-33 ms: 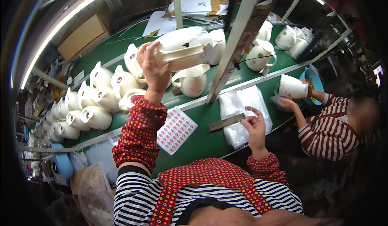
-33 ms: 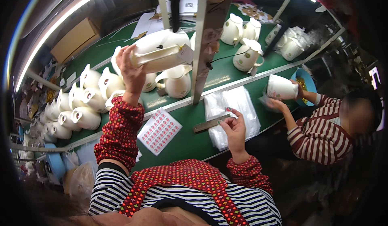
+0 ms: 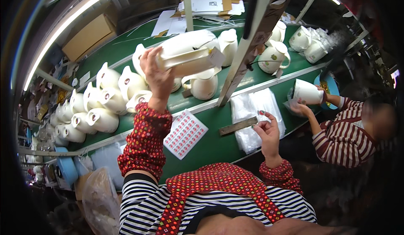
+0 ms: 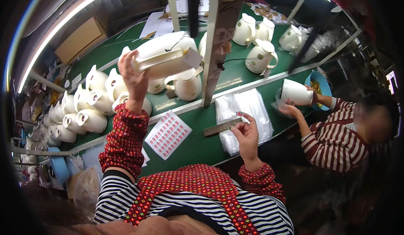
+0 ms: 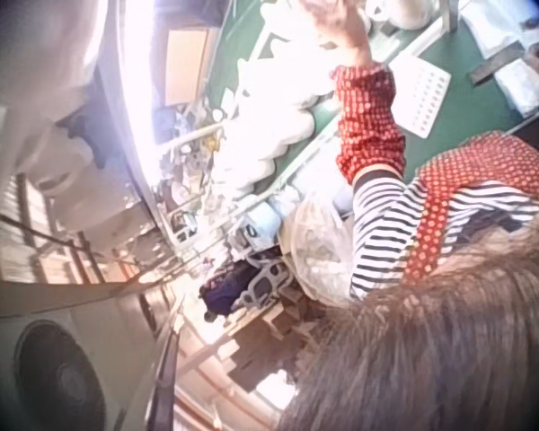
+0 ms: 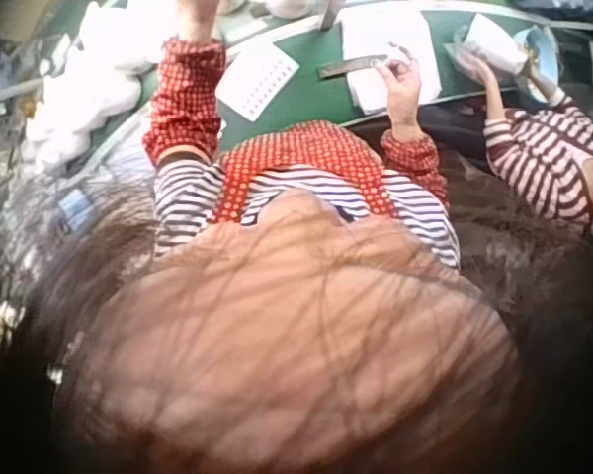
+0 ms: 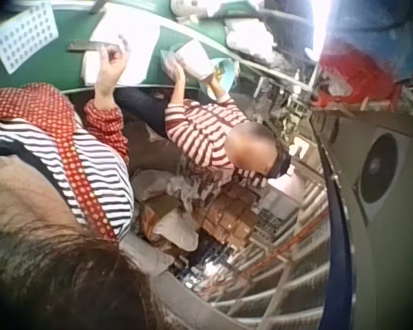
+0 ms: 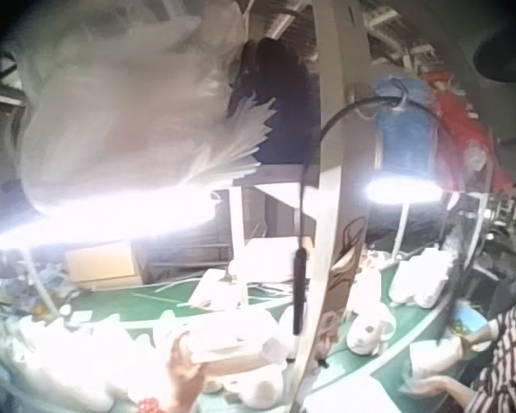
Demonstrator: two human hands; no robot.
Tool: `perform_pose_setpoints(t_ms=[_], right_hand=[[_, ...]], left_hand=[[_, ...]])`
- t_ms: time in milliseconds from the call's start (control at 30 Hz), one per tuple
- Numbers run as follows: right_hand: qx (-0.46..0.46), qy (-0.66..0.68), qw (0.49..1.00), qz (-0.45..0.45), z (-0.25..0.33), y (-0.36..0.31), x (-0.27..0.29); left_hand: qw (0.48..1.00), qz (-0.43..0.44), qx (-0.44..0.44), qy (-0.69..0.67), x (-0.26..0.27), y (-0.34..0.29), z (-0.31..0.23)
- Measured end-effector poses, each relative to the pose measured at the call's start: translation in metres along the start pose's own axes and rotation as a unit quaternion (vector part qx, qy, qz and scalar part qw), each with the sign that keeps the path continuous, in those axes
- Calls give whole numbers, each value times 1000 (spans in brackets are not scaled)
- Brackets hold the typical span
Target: The person repeatedly picks white ceramic pitchers from a conveyor belt, peels small stickers from a sheet, and applies them to the pitcher bodies. They place the finished pitchers back on the belt and continue the cycle.
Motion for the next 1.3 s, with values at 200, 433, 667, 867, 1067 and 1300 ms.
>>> perform_pose_setpoints(t_ms=[200, 433, 667, 867, 1067, 1300], right_hand=[[18, -2, 994, 107, 53, -34, -30], [-33, 15, 967, 253, 72, -40, -76], [12, 6, 954, 299, 99, -41, -108], [30, -90, 958, 272, 92, -40, -112], [16, -207, 941, 268, 72, -46, -108], [-1, -247, 922, 297, 71, -49, -113]], left_hand=[[976, 37, 188, -102, 131, -79, 6], [864, 24, 456, -212, 197, -211, -42], [784, -84, 492, -370, 175, -279, -52], [827, -34, 442, -346, 155, -263, -63], [879, -43, 413, -234, 172, -274, -83], [932, 26, 341, -122, 182, -266, -111]])
Point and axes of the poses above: each hand's wrist, its own y-axis towards the middle knuckle, its own x-axis out of the back of the hand, z = x × y, the point moved 2 cm from there along y, towards the middle knuckle, and after that the axes turned 9 degrees about -y, right-handed, at the moved point
